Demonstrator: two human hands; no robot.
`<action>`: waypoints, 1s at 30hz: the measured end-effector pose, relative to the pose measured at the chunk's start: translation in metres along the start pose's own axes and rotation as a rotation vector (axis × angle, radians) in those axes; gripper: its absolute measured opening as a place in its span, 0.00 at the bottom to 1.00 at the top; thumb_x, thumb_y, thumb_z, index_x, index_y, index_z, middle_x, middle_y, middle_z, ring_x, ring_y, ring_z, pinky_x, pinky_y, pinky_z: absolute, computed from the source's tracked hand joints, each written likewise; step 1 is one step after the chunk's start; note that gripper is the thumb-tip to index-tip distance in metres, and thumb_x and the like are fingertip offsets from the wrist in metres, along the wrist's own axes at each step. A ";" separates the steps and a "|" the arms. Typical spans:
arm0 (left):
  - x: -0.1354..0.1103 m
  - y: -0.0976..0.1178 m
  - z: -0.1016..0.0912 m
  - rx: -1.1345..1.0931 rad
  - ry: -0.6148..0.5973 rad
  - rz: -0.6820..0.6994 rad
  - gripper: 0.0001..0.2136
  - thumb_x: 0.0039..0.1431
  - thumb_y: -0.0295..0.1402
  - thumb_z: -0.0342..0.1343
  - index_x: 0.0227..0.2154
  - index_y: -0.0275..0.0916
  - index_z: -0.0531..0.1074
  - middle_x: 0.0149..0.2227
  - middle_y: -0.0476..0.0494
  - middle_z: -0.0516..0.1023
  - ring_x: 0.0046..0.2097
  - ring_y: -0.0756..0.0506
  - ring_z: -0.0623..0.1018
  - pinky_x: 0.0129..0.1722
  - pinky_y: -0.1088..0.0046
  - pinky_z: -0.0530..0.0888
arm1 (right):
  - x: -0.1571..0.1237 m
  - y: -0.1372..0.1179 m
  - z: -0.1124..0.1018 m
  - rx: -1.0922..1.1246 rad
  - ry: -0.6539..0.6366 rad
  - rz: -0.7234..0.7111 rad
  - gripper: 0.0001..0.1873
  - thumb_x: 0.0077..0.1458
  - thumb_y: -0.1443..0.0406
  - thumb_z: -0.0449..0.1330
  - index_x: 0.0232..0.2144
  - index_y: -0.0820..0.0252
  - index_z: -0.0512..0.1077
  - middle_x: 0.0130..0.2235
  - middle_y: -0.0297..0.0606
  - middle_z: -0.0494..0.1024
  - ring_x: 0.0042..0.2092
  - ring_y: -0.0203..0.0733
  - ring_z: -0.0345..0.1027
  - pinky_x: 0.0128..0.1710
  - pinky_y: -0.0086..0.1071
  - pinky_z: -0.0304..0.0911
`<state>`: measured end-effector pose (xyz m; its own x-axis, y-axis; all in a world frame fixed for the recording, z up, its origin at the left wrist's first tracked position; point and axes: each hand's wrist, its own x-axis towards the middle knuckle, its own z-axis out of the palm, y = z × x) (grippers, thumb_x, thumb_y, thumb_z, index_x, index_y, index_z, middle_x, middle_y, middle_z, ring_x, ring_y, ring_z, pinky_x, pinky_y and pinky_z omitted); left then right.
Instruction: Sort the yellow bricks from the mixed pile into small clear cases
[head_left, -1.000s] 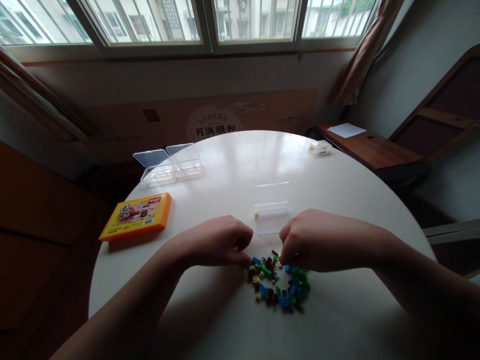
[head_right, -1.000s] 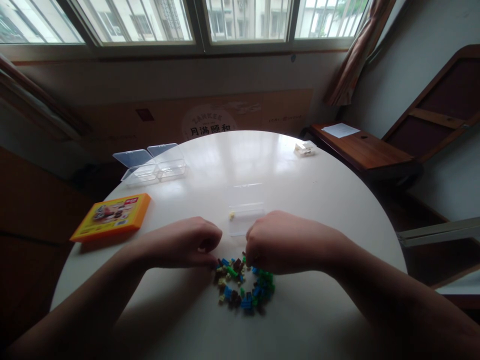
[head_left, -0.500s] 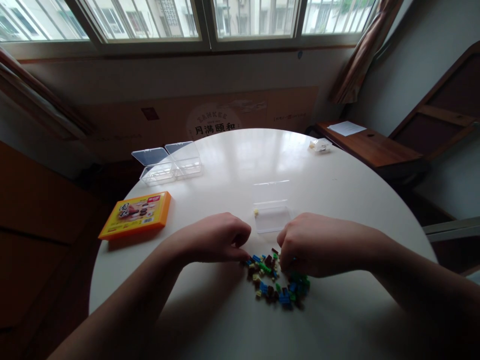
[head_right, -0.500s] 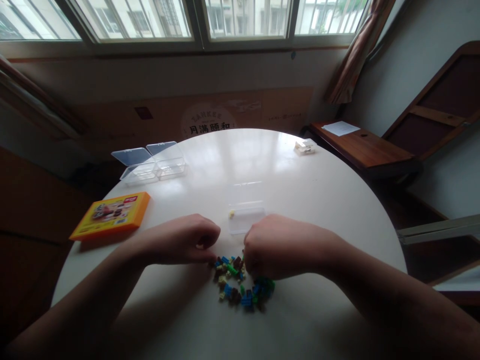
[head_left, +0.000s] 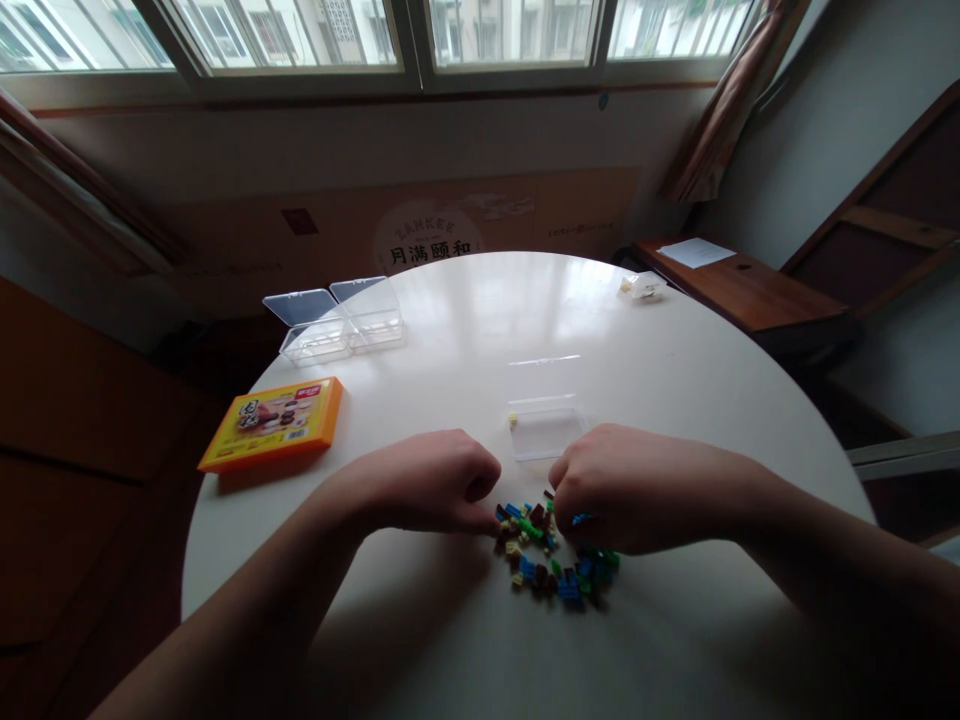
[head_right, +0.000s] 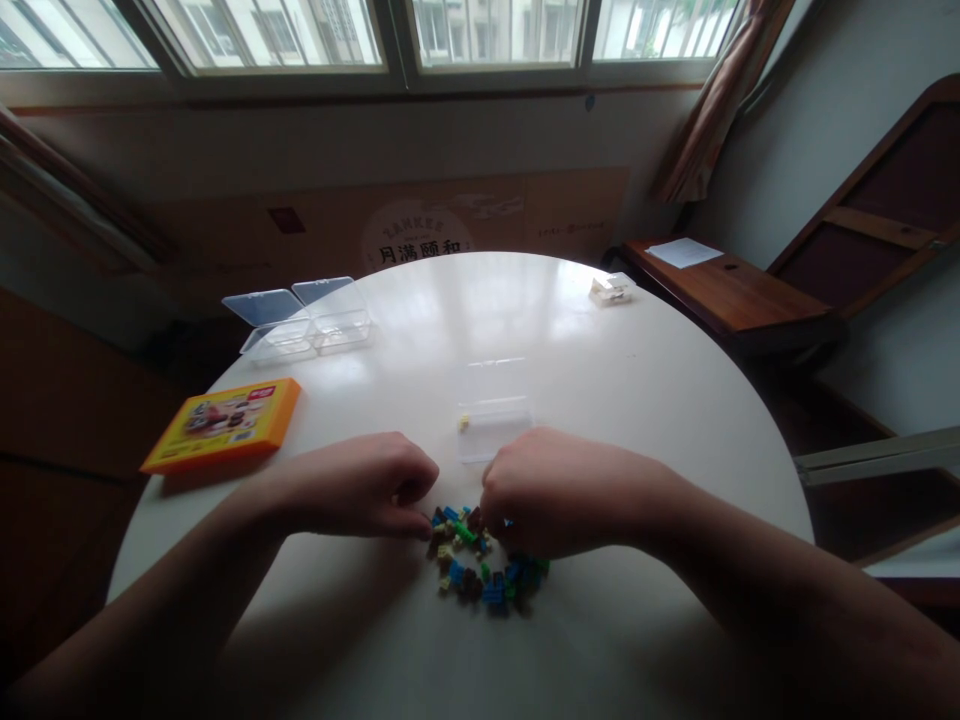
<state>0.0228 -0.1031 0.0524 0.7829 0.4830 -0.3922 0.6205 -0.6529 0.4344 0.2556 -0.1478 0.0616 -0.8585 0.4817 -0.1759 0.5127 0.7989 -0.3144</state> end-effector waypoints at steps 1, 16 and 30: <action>0.000 0.001 0.001 0.005 -0.001 0.000 0.13 0.52 0.42 0.60 0.21 0.39 0.68 0.21 0.53 0.69 0.23 0.53 0.63 0.22 0.74 0.57 | 0.000 0.000 0.000 0.001 0.002 0.002 0.08 0.50 0.71 0.58 0.22 0.58 0.74 0.27 0.34 0.75 0.27 0.34 0.59 0.26 0.30 0.48; -0.002 0.009 0.003 0.088 -0.002 -0.020 0.14 0.55 0.42 0.57 0.20 0.39 0.71 0.20 0.51 0.70 0.21 0.53 0.61 0.21 0.74 0.56 | 0.001 0.002 0.000 0.008 -0.044 0.006 0.07 0.50 0.70 0.57 0.22 0.60 0.72 0.28 0.35 0.75 0.27 0.33 0.58 0.26 0.29 0.48; 0.000 0.005 0.004 0.063 0.007 -0.033 0.17 0.56 0.46 0.57 0.20 0.39 0.72 0.19 0.51 0.69 0.20 0.53 0.60 0.20 0.74 0.56 | 0.002 0.000 0.001 0.048 0.123 -0.062 0.11 0.58 0.69 0.57 0.28 0.55 0.77 0.28 0.32 0.73 0.28 0.33 0.56 0.27 0.30 0.45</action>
<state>0.0261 -0.1084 0.0515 0.7622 0.5094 -0.3994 0.6423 -0.6717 0.3691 0.2536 -0.1471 0.0601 -0.8792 0.4748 -0.0399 0.4550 0.8117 -0.3663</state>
